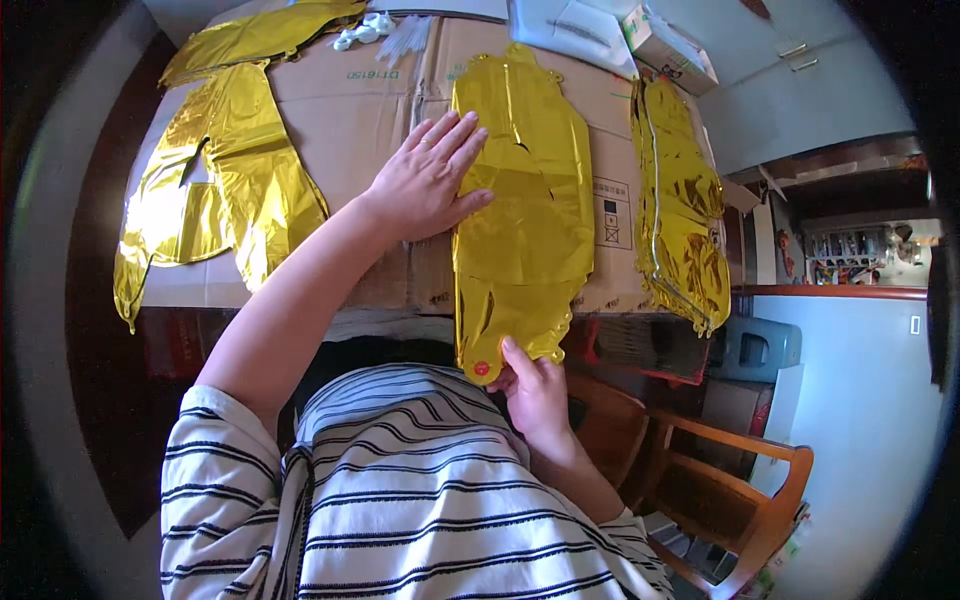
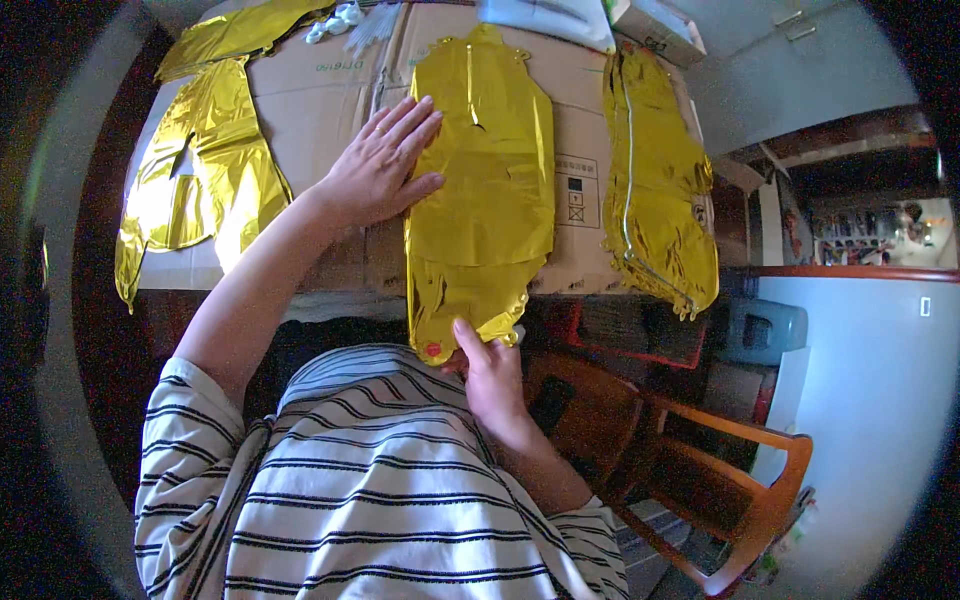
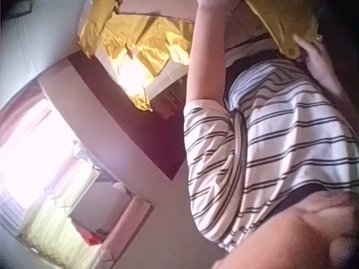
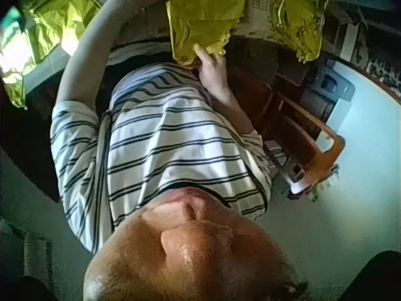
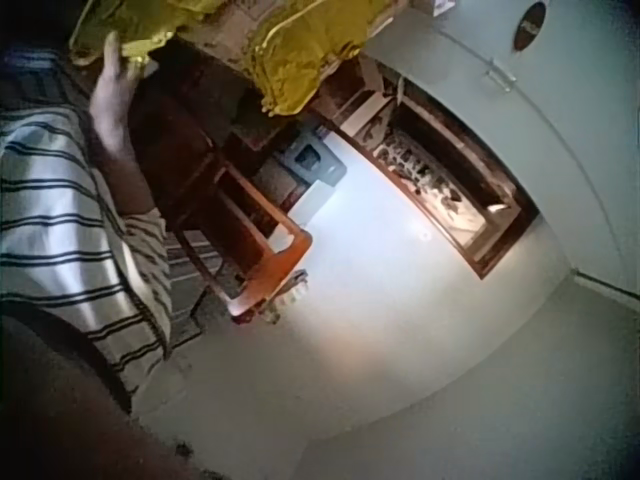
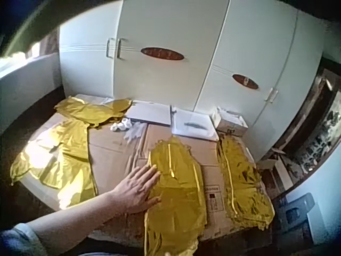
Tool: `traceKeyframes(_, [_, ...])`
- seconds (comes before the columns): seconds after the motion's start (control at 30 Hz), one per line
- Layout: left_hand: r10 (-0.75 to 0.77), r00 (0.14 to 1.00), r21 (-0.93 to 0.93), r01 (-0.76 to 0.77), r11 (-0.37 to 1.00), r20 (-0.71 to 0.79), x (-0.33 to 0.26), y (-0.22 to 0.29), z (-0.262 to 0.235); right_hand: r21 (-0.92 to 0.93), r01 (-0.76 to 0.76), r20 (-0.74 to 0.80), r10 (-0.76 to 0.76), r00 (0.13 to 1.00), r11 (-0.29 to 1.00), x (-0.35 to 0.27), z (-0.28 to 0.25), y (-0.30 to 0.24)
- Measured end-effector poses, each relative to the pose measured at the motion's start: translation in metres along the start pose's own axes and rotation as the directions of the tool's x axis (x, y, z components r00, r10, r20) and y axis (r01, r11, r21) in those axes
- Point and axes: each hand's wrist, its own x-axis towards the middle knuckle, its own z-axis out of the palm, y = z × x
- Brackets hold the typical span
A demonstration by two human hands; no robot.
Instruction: Folding gold foil balloons and placing them into white envelopes.
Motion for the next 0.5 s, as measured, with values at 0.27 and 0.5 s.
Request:
traceKeyframes(0.27, [-0.014, 1.0, -0.022, 0.014, 1.0, 0.001, 0.0, -0.001, 0.003, -0.048, 0.052, -0.045, -0.054, 0.998, 0.997, 0.023, -0.004, 0.0])
traceKeyframes(0.5, [-0.027, 1.0, -0.029, 0.028, 0.999, 0.014, -0.001, 0.004, -0.004, 0.016, -0.056, 0.042, 0.055, 0.998, 0.998, 0.019, -0.009, -0.005])
